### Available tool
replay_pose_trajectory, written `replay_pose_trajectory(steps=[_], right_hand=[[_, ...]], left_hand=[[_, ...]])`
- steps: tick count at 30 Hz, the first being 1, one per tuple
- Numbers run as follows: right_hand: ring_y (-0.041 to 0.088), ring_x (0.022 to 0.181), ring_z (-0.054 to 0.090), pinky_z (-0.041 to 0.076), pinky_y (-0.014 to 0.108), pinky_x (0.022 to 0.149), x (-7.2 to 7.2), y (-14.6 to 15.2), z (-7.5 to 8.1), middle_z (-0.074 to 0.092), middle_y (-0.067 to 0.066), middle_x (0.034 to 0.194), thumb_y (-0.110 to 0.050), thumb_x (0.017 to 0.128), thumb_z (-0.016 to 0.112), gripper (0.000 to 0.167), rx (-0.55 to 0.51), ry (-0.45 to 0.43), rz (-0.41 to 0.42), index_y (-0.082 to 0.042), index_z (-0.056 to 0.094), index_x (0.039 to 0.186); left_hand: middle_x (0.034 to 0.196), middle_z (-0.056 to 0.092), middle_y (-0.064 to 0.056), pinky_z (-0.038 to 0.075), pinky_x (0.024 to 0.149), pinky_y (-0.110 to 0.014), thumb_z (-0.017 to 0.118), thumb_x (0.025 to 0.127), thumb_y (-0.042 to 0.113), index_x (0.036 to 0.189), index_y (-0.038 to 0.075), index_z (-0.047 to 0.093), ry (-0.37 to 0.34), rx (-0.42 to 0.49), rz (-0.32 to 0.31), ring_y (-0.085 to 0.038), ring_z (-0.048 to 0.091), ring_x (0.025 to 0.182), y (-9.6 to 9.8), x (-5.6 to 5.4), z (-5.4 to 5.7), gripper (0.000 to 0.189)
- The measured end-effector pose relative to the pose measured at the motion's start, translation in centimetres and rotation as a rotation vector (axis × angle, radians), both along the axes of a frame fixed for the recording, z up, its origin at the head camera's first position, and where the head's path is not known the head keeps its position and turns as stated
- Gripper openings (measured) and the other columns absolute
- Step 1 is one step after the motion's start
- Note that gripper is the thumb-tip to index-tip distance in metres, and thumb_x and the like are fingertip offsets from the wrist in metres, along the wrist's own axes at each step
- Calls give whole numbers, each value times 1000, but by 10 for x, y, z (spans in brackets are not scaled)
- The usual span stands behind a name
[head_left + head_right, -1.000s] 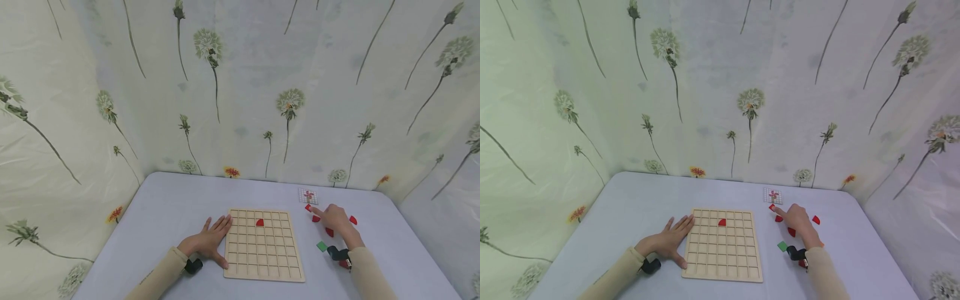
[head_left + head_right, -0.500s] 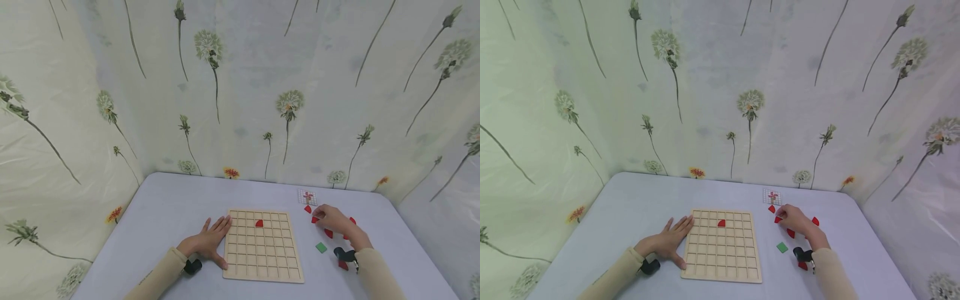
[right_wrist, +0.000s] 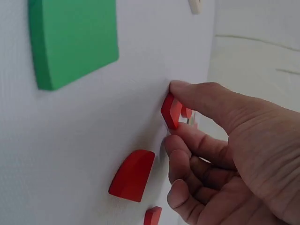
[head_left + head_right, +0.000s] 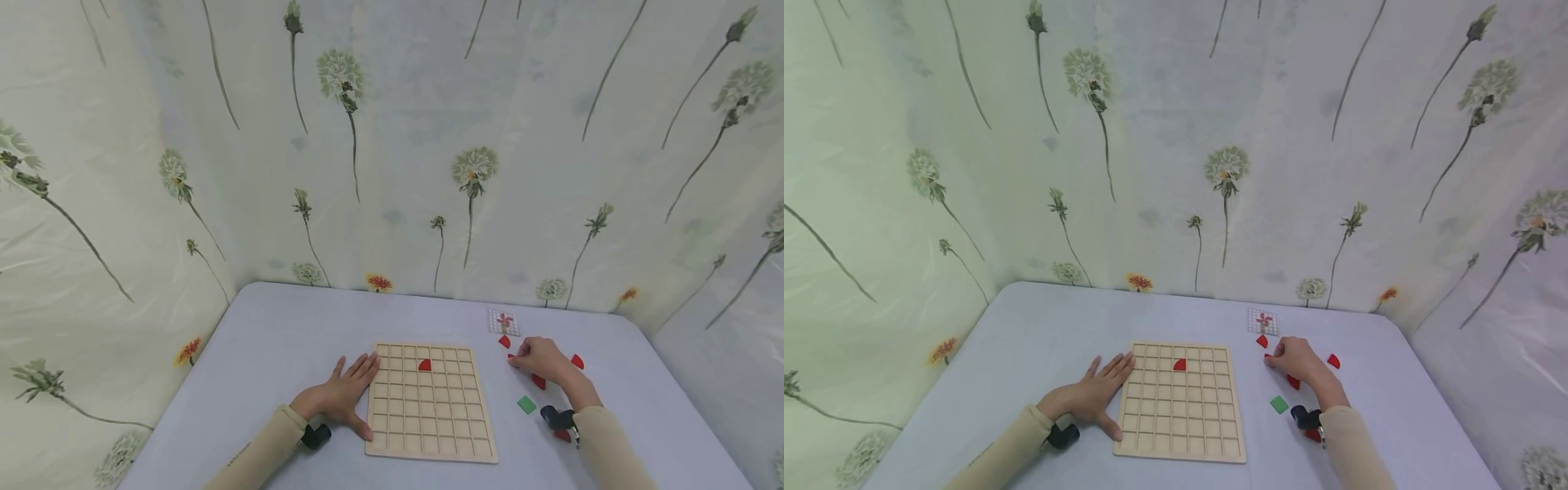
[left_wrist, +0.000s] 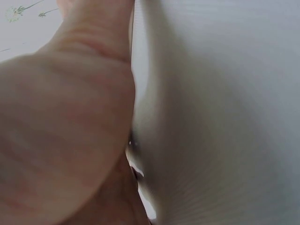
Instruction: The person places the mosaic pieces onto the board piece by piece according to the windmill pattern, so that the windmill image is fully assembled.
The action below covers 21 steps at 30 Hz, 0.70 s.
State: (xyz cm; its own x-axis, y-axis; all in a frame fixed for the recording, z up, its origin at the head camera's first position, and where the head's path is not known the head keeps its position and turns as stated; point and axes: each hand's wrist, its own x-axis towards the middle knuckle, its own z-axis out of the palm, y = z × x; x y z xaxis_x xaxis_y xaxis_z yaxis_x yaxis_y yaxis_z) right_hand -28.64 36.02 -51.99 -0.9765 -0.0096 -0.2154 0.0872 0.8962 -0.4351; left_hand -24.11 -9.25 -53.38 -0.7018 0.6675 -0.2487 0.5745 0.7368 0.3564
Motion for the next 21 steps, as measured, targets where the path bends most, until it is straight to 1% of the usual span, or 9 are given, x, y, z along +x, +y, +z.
replay_pose_trajectory(steps=[4,8,11,14,16,18,21], right_hand=[[19,68,51,44,28,59,3,-2,1,57,5,75,-32,85,74,31,-1,3,-29,-4,62,92],[19,70,52,44,28,60,3,-2,1,57,6,76,-32,84,74,32,-4,6,-36,-4,61,92],[19,73,52,45,28,62,3,0,1,58,6,79,-37,83,75,38,-8,19,-24,-4,61,95],[19,79,53,49,30,68,4,3,0,60,5,87,-40,81,76,43,-29,35,-1,-5,60,102],[20,83,52,50,31,71,5,5,-2,61,6,92,-37,81,77,44,-54,45,28,-5,60,107],[20,86,52,51,31,73,6,7,-3,61,5,95,-30,81,77,42,-76,51,52,-6,61,111],[21,86,51,49,29,71,6,9,-7,60,5,95,-22,83,76,36,-100,60,91,-7,62,112]], left_hand=[[164,-10,-6,-7,117,-59,75,63,70,156,9,-3,1,-9,7,-26,-9,151,0,0,-1,135],[163,-12,-5,-9,117,-58,75,63,70,156,9,-4,-2,-10,9,-25,-10,151,0,-2,-3,136],[163,-12,-6,-9,116,-59,75,63,70,155,9,-5,-2,3,2,-26,-10,151,0,-2,-4,136],[163,-12,-8,-9,116,-60,75,64,70,155,8,-5,-3,11,-6,-27,-10,151,0,-2,-3,136],[163,-12,-8,-8,116,-60,75,64,69,155,7,-5,-5,12,-7,-28,-9,151,0,-2,-2,136],[163,-11,-8,-8,116,-60,75,64,69,155,7,-4,-7,7,-4,-28,-9,151,0,-1,-1,136],[163,-11,-8,-8,116,-60,75,64,69,155,7,-3,-8,-2,3,-28,-8,151,0,0,1,135]])
